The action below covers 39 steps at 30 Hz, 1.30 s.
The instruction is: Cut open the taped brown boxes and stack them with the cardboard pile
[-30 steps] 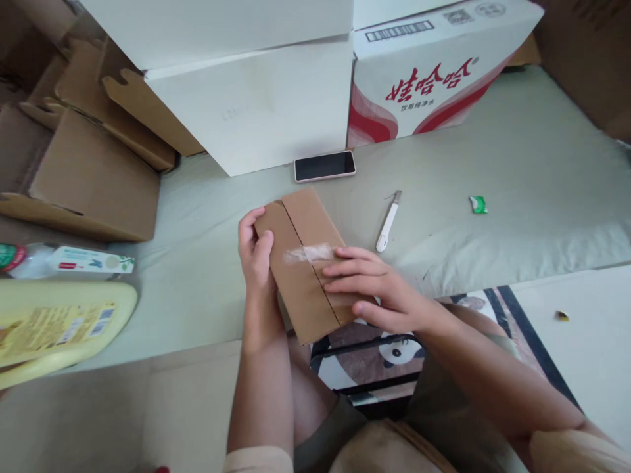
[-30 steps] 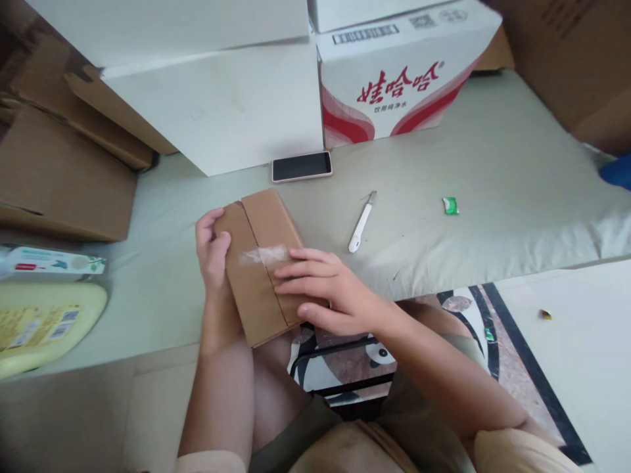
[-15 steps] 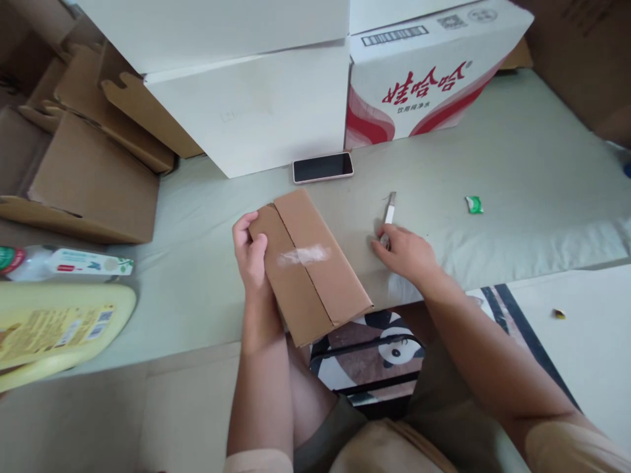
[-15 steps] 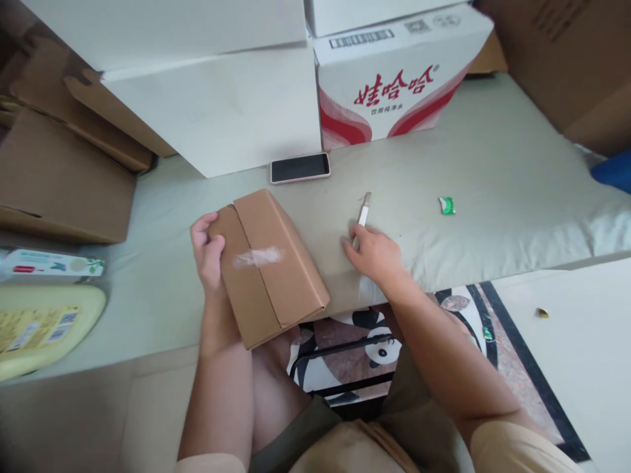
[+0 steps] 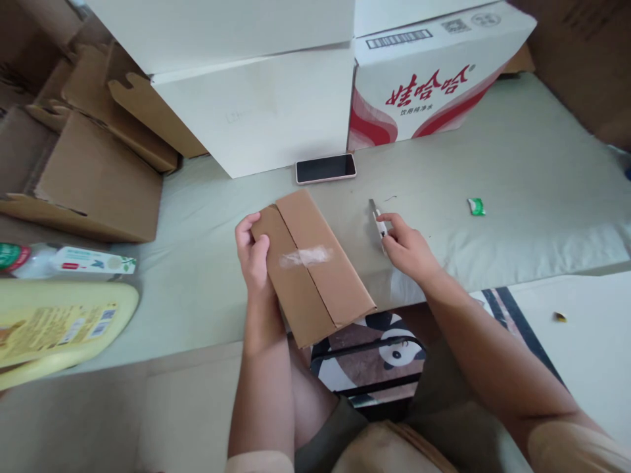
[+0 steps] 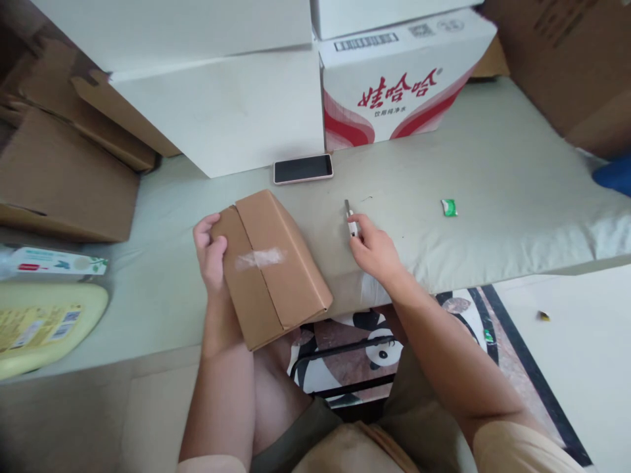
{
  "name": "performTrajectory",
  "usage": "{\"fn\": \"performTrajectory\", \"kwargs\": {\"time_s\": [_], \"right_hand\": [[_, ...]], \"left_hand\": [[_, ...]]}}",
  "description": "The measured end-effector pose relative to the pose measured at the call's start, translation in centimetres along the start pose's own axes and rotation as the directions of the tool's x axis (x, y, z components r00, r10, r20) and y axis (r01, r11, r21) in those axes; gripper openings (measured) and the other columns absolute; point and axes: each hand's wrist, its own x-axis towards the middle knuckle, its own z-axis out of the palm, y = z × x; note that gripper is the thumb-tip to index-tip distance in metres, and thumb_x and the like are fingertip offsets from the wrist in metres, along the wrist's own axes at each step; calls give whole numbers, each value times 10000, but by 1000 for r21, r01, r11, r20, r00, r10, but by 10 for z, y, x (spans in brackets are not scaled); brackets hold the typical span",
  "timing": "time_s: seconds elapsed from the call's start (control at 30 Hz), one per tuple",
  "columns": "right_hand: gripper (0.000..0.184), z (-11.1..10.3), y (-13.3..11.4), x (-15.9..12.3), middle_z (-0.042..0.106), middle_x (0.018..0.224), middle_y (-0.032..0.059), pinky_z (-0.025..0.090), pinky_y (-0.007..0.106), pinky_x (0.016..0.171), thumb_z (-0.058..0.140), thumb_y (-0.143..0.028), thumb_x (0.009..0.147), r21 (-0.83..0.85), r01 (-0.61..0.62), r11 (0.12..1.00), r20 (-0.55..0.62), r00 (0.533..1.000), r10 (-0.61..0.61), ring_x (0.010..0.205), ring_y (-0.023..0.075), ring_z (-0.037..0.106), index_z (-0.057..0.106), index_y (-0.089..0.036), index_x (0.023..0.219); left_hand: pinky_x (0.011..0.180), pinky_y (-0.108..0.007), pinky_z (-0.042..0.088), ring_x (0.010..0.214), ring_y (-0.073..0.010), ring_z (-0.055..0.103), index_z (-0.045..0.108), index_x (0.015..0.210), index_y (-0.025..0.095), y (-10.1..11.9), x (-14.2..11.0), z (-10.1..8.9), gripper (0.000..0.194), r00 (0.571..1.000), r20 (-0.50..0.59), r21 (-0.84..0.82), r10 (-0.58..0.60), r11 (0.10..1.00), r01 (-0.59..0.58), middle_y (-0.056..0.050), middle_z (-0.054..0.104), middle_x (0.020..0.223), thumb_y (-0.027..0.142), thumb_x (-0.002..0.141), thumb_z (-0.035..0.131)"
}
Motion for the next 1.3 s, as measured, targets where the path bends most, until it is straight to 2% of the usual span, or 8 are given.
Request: {"fn": "performTrajectory", "kwargs": {"time_s": [0.2,0.3,0.5,0.63,0.73,0.93,1.07,1.3], "right_hand": [[457,4,0,-4,720,814,31,484,361,734,437,-326,789,494,87,865,26,993,-115,741,219,626,715,-220,1137],[446,8,3,-3,707,777,21,487,351,709,445,-341,786,574,113,811,-61,994,-96,709,205,627,697,-214,1132],[230,4,-3,-5,542,618,-67,429,281,593,646,-390,797,388,99,916,-284,959,16,556,135,505,659,-229,961],[226,-4,-19,-26,514,575,-49,403,264,529,591,-410,922,281,280,918,-427,893,-142,527,132,482,612,-237,778],[217,-7,-32,-51,567,610,-32,428,282,522,559,-392,1001,216,475,853,-534,789,-304,526,146,521,691,-239,922],[210,-15,-69,-82,625,698,10,469,304,531,497,-319,1033,216,788,576,-386,611,-691,566,164,585,671,-221,1099],[124,-17,-85,-86,615,654,-10,452,288,520,547,-159,910,76,822,564,-315,557,-769,519,141,555,633,-214,981],[196,-12,-88,-91,631,671,-23,464,268,501,559,-100,871,-73,801,594,-370,531,-762,522,126,565,622,-237,996]], "left_hand": [[819,-322,513,974,-214,641,661,1160,258,1,-2,2,472,1000,12,-18,8,1000,-8,-55,677,1130,521,795,804],[817,-320,505,968,-213,638,658,1160,268,2,-4,5,469,1000,11,-42,4,999,-3,-53,675,1131,521,791,800],[761,-311,501,910,-205,637,650,1158,278,4,-7,11,464,1000,3,-40,-30,999,30,-58,684,1141,521,786,786],[742,-302,508,883,-195,634,654,1133,272,4,-8,16,438,1000,-16,-39,-21,999,20,-54,687,1104,500,782,784],[726,-302,510,860,-191,632,648,1150,272,5,-11,19,434,999,-29,-28,-29,999,28,-55,687,1104,501,800,765],[744,-308,503,864,-189,623,643,1179,265,7,-17,22,404,999,-30,37,-18,999,19,-54,681,1099,494,855,723],[768,-307,513,896,-192,633,655,1165,258,7,-18,24,401,999,-49,21,-4,1000,5,-57,691,1114,478,839,731],[792,-309,507,905,-193,626,651,1180,263,4,-19,27,399,999,-35,2,-8,1000,8,-57,688,1105,469,846,722]]}}
